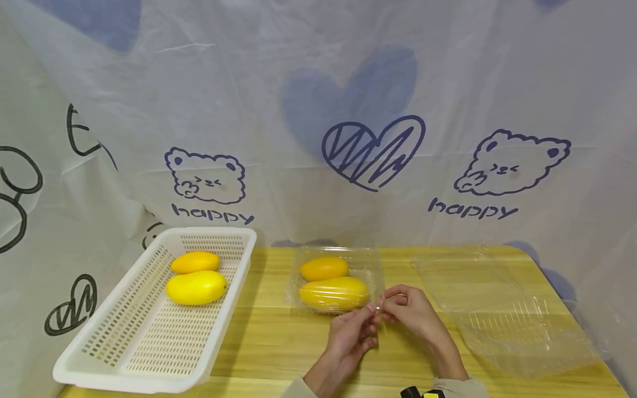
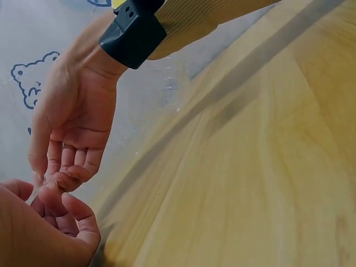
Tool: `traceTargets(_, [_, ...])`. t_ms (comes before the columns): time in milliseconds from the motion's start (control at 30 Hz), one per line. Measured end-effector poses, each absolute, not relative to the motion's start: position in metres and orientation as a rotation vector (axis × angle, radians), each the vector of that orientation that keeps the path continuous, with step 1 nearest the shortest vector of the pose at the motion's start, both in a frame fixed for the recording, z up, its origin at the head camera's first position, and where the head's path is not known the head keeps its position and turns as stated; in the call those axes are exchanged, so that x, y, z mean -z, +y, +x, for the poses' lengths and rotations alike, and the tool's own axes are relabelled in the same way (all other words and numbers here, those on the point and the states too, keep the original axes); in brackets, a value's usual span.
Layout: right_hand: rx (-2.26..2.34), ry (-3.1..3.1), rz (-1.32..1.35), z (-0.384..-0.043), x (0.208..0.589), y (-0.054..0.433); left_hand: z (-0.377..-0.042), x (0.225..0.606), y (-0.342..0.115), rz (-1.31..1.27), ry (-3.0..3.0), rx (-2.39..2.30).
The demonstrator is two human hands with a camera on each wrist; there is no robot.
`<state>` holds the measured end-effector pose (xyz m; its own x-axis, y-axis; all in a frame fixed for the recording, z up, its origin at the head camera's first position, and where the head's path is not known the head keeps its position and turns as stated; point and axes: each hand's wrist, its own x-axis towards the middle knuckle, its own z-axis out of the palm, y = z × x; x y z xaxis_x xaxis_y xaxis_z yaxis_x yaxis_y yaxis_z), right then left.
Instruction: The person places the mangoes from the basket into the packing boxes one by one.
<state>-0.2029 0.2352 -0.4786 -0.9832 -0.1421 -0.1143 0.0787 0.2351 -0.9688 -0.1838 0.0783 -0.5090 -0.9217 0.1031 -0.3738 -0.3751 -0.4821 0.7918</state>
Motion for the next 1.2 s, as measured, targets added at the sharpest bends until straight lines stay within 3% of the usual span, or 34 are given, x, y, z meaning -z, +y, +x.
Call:
traceTargets(567, [1.825, 2.373, -0.046, -0.202, 0.482, 0.235, -0.185, 0.512, 0.080, -0.395, 1.419, -2.464])
traceTargets(1200, [1.841, 2.379, -0.067, -0.205, 0.481, 0.233, -0.184, 0.504, 0.041, 0.078, 1.593, -2.145])
